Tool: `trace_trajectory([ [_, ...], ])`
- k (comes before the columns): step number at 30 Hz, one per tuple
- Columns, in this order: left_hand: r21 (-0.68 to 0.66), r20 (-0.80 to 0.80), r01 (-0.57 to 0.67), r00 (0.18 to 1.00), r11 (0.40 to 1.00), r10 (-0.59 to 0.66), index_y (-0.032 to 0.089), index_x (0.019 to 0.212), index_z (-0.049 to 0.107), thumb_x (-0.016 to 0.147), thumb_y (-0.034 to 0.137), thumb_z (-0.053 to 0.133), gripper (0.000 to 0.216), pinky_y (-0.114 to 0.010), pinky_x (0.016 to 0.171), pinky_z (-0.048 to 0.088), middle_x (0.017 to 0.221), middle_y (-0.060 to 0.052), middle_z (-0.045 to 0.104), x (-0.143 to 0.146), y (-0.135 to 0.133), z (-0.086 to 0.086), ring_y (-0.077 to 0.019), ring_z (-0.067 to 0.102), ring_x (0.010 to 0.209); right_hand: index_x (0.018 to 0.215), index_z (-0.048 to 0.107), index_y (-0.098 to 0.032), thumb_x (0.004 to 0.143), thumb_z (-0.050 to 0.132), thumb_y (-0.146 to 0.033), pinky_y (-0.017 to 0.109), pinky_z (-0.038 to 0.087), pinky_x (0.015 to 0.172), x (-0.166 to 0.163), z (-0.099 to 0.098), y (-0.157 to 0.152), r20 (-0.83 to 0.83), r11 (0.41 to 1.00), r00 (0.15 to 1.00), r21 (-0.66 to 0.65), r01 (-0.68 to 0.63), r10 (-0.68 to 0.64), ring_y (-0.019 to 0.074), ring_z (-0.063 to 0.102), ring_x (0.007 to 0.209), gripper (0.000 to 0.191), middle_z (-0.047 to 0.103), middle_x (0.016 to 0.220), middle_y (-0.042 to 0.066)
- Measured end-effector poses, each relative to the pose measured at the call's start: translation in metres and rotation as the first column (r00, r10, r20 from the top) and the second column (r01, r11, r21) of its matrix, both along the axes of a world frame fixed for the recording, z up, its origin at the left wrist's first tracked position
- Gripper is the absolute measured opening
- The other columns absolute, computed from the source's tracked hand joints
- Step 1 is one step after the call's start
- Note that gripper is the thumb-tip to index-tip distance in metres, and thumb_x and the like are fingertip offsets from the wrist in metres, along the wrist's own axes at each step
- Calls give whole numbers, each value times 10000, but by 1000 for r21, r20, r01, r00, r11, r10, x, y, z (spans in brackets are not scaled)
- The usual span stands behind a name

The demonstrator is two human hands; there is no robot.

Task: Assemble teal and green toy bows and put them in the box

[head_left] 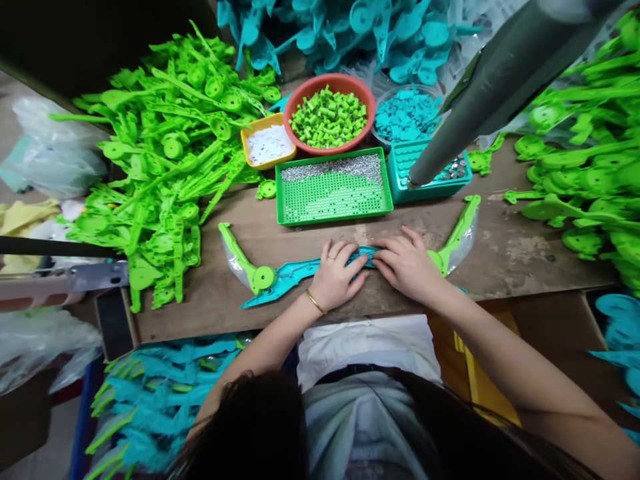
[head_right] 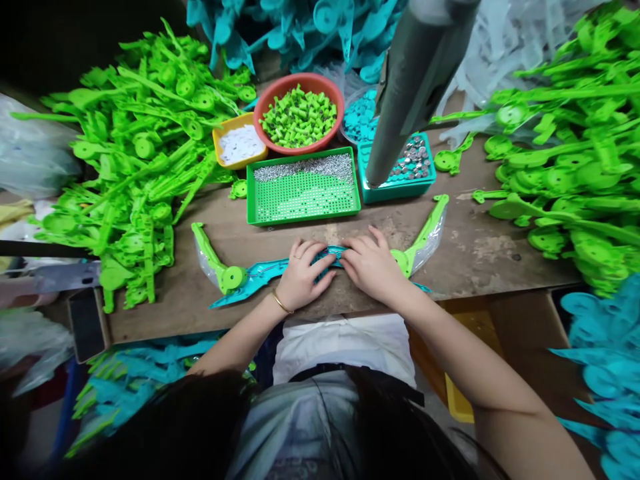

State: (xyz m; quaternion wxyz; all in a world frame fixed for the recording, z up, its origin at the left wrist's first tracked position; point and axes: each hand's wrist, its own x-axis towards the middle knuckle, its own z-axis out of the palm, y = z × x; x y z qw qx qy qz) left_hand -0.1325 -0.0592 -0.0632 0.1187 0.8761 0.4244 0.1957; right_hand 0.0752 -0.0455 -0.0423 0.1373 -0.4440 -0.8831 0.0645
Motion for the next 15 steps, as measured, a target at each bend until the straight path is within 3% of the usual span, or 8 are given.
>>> trace_trajectory([
  [15,-3,-23,-24,999,1000,24,212,1173,638,924,380,510,326,-552,1123,280,1273,-130,581,1,-1,0,-274,475,1254,915,647,-199,890,513,-213,473,291,1076,-6,1,8,-43,996,998,-71,50,-53,217,612,1014,137,695,1079,48],
])
